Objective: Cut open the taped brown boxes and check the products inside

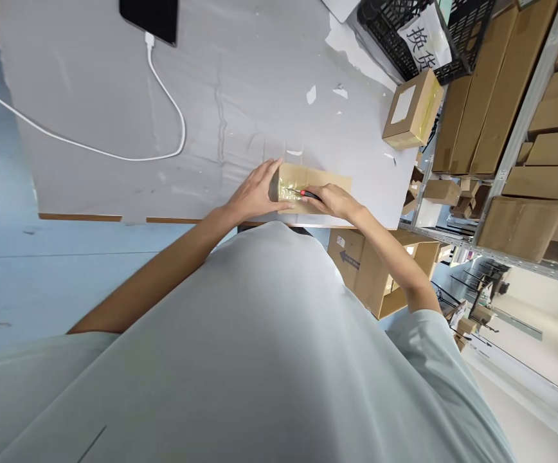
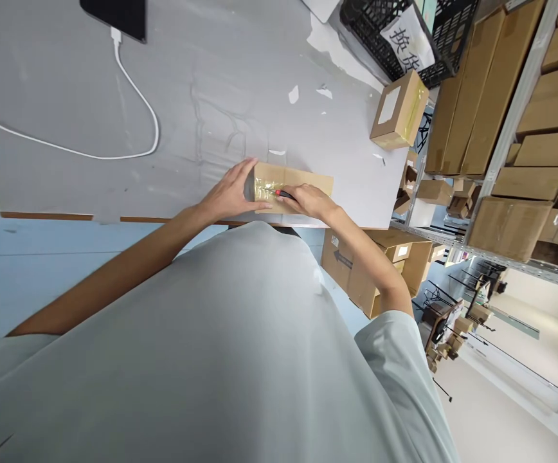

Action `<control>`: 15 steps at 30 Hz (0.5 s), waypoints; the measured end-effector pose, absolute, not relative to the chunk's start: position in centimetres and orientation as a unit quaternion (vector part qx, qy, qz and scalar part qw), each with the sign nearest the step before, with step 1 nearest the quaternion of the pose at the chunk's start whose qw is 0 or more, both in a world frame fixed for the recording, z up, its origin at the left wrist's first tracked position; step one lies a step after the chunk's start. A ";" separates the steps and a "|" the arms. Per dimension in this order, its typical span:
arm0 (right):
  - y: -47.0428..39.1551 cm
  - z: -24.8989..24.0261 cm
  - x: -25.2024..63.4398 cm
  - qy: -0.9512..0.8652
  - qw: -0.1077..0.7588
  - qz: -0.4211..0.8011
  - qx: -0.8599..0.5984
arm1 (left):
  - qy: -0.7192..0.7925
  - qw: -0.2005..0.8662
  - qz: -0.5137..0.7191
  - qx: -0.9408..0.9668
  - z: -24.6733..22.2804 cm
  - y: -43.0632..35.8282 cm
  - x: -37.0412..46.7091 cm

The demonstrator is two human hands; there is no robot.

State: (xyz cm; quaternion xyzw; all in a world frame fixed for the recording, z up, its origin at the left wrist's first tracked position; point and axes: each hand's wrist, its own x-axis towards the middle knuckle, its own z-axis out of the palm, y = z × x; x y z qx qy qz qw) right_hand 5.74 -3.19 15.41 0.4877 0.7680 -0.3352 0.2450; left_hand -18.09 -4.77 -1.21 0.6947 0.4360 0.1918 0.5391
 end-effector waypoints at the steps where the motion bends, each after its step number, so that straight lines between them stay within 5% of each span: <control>1: -3.0 15.6 5.4 0.770 0.262 -0.325 0.483 | 0.433 0.541 0.198 0.693 -1.3 -4.8 -18.0; 15: -2.0 16.4 3.6 0.773 0.318 -0.292 0.464 | 0.423 0.545 0.231 0.686 -2.0 -5.4 -17.7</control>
